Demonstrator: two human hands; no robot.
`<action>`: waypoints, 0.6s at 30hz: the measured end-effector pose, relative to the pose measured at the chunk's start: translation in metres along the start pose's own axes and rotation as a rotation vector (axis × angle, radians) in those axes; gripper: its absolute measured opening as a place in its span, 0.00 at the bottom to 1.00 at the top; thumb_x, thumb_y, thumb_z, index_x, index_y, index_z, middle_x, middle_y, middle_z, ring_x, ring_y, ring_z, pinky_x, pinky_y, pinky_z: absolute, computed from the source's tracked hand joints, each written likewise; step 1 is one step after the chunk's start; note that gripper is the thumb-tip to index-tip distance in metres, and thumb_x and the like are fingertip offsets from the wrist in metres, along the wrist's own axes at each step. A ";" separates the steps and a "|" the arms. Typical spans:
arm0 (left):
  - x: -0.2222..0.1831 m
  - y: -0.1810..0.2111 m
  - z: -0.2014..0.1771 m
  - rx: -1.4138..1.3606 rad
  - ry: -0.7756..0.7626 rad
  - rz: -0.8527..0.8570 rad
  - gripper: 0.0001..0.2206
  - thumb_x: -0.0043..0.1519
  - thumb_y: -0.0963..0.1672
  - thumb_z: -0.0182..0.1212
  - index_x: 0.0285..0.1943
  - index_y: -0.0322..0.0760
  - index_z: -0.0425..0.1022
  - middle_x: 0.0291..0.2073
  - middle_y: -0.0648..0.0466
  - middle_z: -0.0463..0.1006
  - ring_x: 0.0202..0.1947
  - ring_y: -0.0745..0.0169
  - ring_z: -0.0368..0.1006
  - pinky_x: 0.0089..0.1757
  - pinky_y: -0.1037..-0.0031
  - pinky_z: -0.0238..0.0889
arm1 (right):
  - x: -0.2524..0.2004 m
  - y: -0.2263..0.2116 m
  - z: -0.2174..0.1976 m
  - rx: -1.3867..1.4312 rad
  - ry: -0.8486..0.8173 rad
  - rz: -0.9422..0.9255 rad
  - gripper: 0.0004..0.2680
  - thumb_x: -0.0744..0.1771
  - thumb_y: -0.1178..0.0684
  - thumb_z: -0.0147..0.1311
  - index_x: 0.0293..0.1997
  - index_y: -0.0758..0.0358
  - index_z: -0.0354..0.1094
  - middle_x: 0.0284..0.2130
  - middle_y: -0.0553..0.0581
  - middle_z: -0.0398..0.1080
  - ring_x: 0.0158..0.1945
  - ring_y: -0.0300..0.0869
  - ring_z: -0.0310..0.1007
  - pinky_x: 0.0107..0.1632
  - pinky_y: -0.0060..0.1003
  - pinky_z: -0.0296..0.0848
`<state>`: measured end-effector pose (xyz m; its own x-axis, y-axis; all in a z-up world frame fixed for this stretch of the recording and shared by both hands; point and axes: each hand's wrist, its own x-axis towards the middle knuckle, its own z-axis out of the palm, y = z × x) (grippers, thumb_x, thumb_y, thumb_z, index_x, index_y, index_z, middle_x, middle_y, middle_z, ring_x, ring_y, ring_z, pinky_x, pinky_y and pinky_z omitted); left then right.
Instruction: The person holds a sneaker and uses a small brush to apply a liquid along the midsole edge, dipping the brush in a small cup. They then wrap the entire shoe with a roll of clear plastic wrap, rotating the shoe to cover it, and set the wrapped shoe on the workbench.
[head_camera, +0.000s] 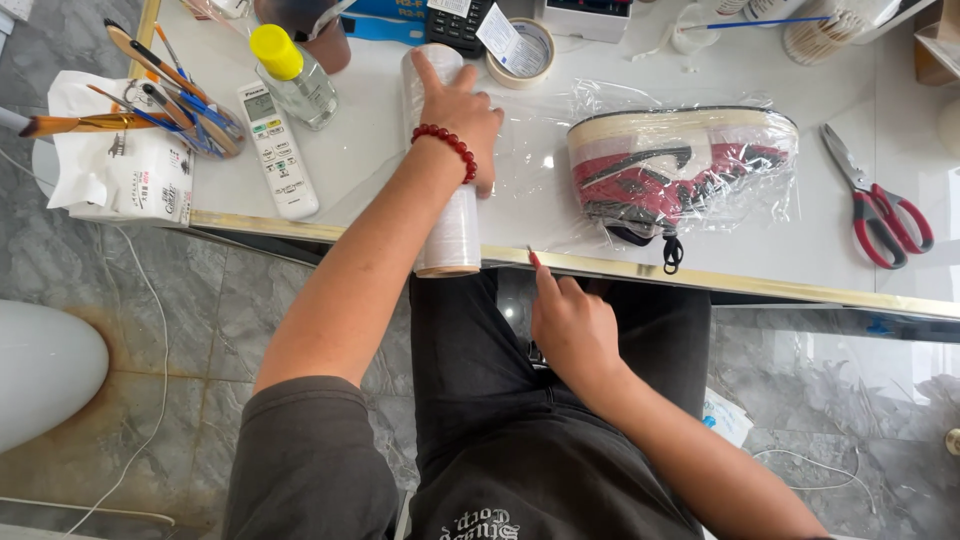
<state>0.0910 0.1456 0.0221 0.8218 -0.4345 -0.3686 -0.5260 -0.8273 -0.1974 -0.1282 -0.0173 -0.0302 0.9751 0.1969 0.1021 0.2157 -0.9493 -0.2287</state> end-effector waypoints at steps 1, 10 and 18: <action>-0.002 -0.002 0.000 -0.018 0.003 0.009 0.43 0.35 0.55 0.79 0.65 0.52 0.74 0.59 0.56 0.75 0.71 0.46 0.49 0.56 0.17 0.25 | -0.008 0.001 -0.004 0.010 -0.008 0.001 0.13 0.63 0.57 0.57 0.51 0.68 0.70 0.25 0.61 0.72 0.21 0.54 0.75 0.24 0.45 0.74; -0.036 -0.031 0.044 -0.471 0.747 -0.078 0.38 0.43 0.54 0.78 0.67 0.48 0.73 0.70 0.40 0.65 0.70 0.41 0.53 0.60 0.39 0.47 | -0.059 0.069 -0.067 0.277 0.420 0.214 0.09 0.68 0.58 0.59 0.54 0.63 0.75 0.36 0.59 0.77 0.31 0.42 0.77 0.35 0.36 0.74; -0.056 -0.060 0.069 -1.097 0.485 -0.577 0.38 0.49 0.53 0.77 0.61 0.21 0.68 0.46 0.36 0.80 0.44 0.45 0.81 0.46 0.64 0.73 | -0.069 0.152 -0.082 0.449 0.599 0.463 0.08 0.72 0.60 0.57 0.58 0.72 0.72 0.31 0.56 0.75 0.31 0.37 0.75 0.37 0.29 0.72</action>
<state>0.0612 0.2446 -0.0084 0.9806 0.1804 -0.0763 0.1817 -0.6916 0.6990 -0.1671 -0.1955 0.0077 0.8054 -0.4656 0.3668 -0.0718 -0.6909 -0.7194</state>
